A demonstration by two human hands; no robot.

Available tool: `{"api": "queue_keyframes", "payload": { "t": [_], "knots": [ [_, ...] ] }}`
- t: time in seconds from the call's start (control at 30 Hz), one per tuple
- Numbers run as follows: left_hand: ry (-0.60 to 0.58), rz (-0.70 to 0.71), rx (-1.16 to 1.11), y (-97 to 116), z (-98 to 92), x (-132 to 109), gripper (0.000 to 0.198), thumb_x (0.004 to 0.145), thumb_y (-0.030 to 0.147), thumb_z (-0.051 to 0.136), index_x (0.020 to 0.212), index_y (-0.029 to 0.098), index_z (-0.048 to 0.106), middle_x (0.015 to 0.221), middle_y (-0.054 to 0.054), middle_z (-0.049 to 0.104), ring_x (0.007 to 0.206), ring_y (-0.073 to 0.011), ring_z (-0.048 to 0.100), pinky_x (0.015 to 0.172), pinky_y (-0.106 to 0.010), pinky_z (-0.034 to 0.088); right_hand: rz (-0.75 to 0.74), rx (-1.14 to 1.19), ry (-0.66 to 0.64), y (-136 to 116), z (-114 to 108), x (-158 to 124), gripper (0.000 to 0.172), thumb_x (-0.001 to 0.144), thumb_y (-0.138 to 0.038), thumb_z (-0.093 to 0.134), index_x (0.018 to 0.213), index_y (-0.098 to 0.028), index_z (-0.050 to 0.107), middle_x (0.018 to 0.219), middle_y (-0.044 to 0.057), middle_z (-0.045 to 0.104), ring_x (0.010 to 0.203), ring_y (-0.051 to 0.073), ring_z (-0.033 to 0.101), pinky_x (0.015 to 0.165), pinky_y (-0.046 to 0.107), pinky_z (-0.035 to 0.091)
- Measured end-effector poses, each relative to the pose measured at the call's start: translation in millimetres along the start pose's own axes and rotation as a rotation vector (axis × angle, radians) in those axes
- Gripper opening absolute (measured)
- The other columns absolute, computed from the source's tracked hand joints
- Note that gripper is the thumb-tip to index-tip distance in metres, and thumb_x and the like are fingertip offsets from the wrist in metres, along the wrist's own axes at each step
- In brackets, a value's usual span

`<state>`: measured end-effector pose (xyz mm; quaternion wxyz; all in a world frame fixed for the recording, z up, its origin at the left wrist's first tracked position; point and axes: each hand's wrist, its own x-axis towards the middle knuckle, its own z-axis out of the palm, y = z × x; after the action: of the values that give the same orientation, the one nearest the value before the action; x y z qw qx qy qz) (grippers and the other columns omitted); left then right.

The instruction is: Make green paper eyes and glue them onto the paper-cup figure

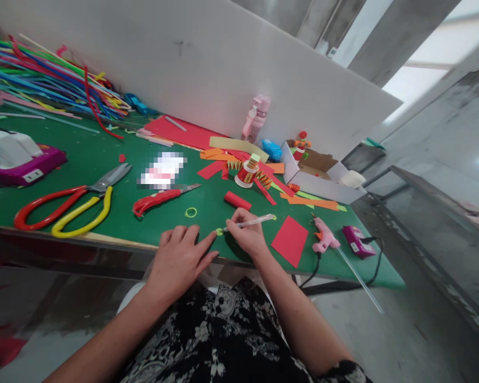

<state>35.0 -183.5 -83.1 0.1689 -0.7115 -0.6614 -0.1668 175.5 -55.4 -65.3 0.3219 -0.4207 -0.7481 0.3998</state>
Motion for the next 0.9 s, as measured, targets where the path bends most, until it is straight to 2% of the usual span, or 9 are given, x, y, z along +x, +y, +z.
{"api": "queue_keyframes", "payload": {
  "t": [0.43, 0.9],
  "knots": [
    [-0.008, 0.002, -0.004, -0.3, 0.0, 0.4, 0.035, 0.093, 0.045, 0.056, 0.123, 0.029, 0.068, 0.101, -0.010, 0.063, 0.091, -0.0286, 0.050, 0.074, -0.040, 0.036, 0.029, 0.050, -0.037, -2.4, 0.5, -1.3, 0.022, 0.072, -0.033, 0.058, 0.059, -0.023, 0.043, 0.048, -0.008, 0.041, 0.045, 0.010, 0.035, 0.046, 0.023, 0.028],
    [-0.018, -0.001, -0.010, -0.4, -0.3, 0.0, 0.036, 0.095, 0.044, 0.052, 0.124, 0.029, 0.067, 0.103, -0.011, 0.062, 0.091, -0.0284, 0.050, 0.075, -0.040, 0.037, -0.006, 0.059, -0.039, -2.3, 1.0, -2.2, 0.022, 0.071, -0.034, 0.058, 0.058, -0.023, 0.044, 0.047, -0.008, 0.042, 0.045, 0.009, 0.036, 0.046, 0.022, 0.029]
  ]
}}
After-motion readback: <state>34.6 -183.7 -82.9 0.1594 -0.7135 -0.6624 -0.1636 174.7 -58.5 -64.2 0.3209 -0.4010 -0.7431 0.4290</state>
